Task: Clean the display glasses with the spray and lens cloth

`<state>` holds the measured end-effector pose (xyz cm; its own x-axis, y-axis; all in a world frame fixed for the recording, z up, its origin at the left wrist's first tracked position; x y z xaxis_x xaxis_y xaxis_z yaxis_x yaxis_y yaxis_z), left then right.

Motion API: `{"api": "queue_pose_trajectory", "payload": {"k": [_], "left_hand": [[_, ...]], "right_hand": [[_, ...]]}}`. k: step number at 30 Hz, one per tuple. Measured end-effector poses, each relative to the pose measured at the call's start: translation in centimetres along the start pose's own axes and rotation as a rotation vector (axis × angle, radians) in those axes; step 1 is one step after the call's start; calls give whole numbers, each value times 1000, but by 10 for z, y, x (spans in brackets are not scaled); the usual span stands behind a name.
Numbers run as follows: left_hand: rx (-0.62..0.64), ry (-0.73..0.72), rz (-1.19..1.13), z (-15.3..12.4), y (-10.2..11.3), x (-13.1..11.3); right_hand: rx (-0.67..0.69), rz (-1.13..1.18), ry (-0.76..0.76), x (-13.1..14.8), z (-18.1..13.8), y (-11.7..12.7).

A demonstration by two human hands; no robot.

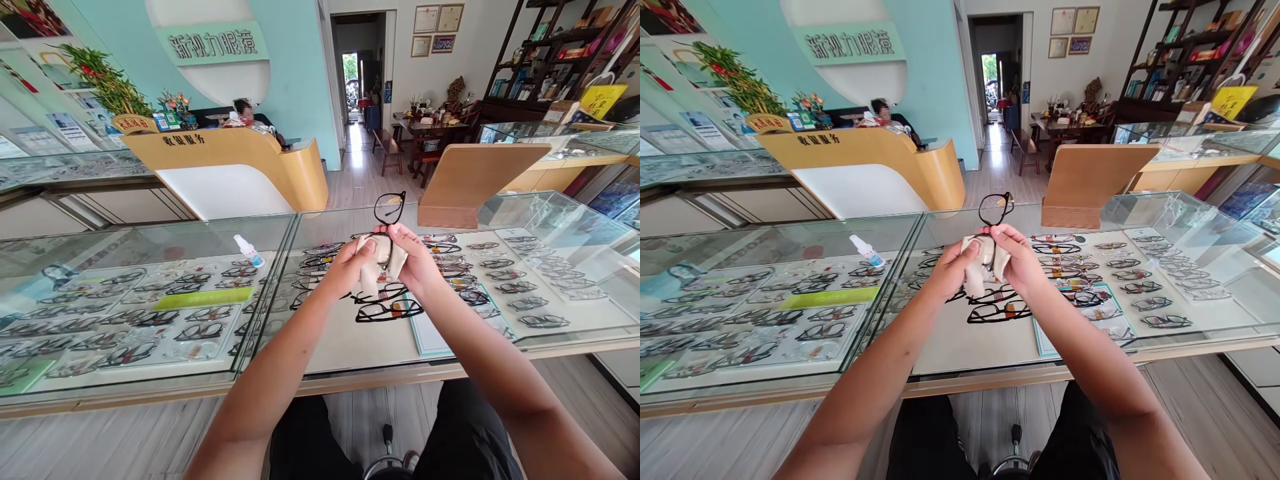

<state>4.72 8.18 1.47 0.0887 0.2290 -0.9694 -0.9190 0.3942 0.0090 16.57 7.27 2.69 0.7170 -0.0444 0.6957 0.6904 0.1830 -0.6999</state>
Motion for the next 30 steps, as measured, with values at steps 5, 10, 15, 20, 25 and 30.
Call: {"api": "queue_pose_trajectory", "payload": {"k": [5, 10, 15, 20, 25, 30], "left_hand": [[139, 8, -17, -5, -12, -11], [-54, -47, 14, -3, -2, -15], [-196, -67, 42, -1, 10, -7], [-134, -18, 27, 6, 16, 11], [-283, 70, -70, 11, 38, 26], [-389, 87, -146, 15, 53, 22]], "right_hand": [[-16, 24, 1, -1, 4, 6], [17, 9, 7, -10, -1, -5], [34, -37, 30, -8, -4, -10], [31, -69, 50, 5, 0, -3], [33, -167, 128, 28, 3, 5], [138, -343, 93, 32, 1, -1]]}}
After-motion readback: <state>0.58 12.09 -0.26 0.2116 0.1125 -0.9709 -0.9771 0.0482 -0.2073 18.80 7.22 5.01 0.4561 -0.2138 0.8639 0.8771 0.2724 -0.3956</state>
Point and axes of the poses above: each hand's wrist, its own z-axis towards the middle knuckle, its own y-axis out of the back of the hand, x = y × z, the point moved 9 cm from there along z, towards the middle knuckle, and after that the axes turned 5 degrees about z, right-handed, at the moved point
